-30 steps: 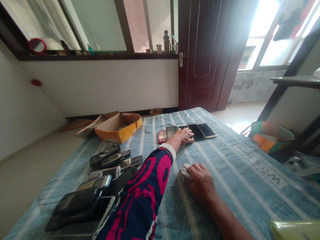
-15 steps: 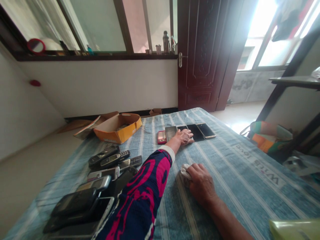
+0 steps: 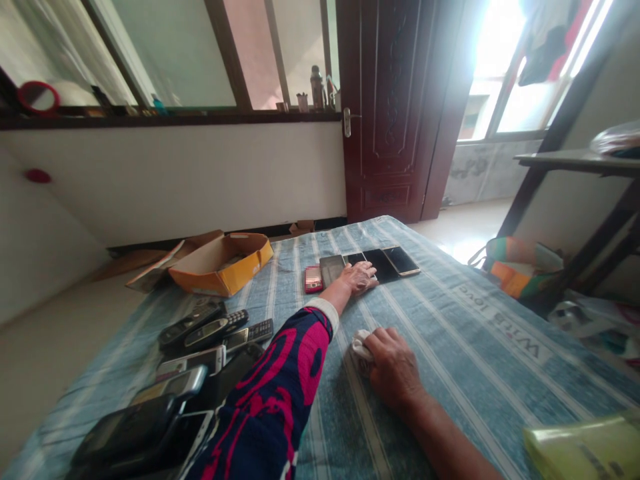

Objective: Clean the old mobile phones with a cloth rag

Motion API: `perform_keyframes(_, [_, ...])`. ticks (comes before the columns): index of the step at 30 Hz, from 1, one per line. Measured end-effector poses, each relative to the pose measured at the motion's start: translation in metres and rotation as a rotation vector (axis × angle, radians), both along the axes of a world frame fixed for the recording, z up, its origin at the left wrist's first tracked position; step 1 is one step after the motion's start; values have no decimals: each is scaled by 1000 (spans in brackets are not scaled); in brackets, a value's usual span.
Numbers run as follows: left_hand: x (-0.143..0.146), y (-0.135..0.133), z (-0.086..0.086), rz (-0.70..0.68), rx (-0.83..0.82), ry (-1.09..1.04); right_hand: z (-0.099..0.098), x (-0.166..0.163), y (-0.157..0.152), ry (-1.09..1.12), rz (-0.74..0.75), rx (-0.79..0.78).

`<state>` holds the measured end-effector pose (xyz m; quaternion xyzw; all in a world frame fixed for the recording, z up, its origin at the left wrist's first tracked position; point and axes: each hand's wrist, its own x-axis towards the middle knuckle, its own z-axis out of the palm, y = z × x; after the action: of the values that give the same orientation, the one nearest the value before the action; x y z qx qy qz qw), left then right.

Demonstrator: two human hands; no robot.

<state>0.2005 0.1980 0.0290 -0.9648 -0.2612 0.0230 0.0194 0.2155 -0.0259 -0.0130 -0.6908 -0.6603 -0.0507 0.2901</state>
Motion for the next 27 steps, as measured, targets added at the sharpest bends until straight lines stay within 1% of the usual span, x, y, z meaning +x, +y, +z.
perform_keyframes(12, [-7, -11, 6, 30, 22, -13, 0, -3, 5, 7, -28, 18])
perform_keyframes(20, [-10, -18, -2, 64, 41, -96, 1, -1, 3, -1, -7, -1])
perform_keyframes(24, [-18, -30, -6, 100, 69, -155, 2, 0, 1, -7, -7, -9])
perform_keyframes(27, [-31, -47, -6, 107, 79, -176, 3, 0, -1, -17, -9, -25])
